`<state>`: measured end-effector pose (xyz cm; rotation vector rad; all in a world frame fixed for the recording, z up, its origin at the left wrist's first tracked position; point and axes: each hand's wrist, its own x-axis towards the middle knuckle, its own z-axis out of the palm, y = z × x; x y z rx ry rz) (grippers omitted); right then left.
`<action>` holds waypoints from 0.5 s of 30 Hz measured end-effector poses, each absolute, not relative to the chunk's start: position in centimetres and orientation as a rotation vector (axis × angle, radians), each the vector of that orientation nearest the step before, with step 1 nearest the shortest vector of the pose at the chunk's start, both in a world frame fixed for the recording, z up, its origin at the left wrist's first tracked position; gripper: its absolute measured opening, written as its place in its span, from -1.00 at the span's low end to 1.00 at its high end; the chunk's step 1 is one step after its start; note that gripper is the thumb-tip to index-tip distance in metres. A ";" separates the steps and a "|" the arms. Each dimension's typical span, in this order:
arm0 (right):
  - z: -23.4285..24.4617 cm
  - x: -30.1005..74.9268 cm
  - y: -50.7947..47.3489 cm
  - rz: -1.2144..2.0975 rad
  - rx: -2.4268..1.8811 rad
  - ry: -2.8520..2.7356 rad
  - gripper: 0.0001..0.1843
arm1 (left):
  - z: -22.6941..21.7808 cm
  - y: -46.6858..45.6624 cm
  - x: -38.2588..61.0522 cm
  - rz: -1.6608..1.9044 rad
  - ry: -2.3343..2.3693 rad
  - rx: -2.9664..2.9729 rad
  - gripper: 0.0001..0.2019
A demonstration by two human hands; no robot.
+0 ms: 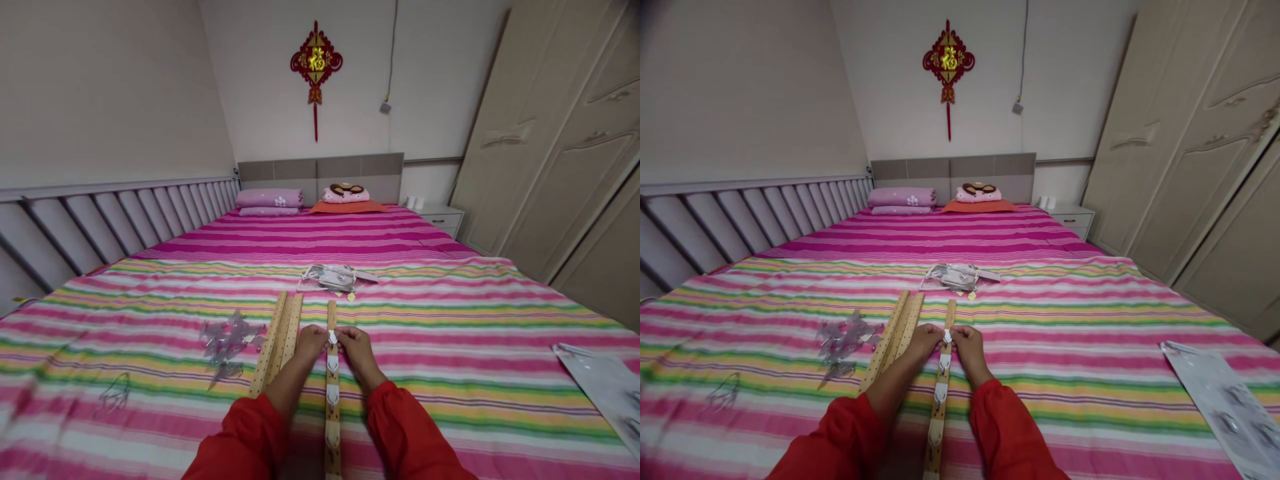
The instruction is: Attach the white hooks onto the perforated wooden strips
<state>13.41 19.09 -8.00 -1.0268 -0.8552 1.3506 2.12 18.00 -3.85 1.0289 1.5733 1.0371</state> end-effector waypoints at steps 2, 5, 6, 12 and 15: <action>-8.2 13.4 19.2 1.345 -1.035 -0.855 -0.72 | -4.1 18.1 2.2 1.032 1.598 1.033 -0.84; -8.6 13.3 19.2 1.337 -1.047 -0.854 -0.70 | -4.3 18.3 2.2 1.024 1.625 1.038 -0.83; -8.7 13.3 19.2 1.335 -1.050 -0.854 -0.70 | -4.4 18.3 2.3 1.022 1.631 1.040 -0.84; -9.1 13.2 19.4 1.325 -1.067 -0.844 -0.74 | -4.7 18.3 2.5 0.997 1.665 1.056 -0.86; -9.2 13.1 19.4 1.325 -1.069 -0.844 -0.74 | -4.9 18.3 2.5 0.964 1.692 1.111 -0.86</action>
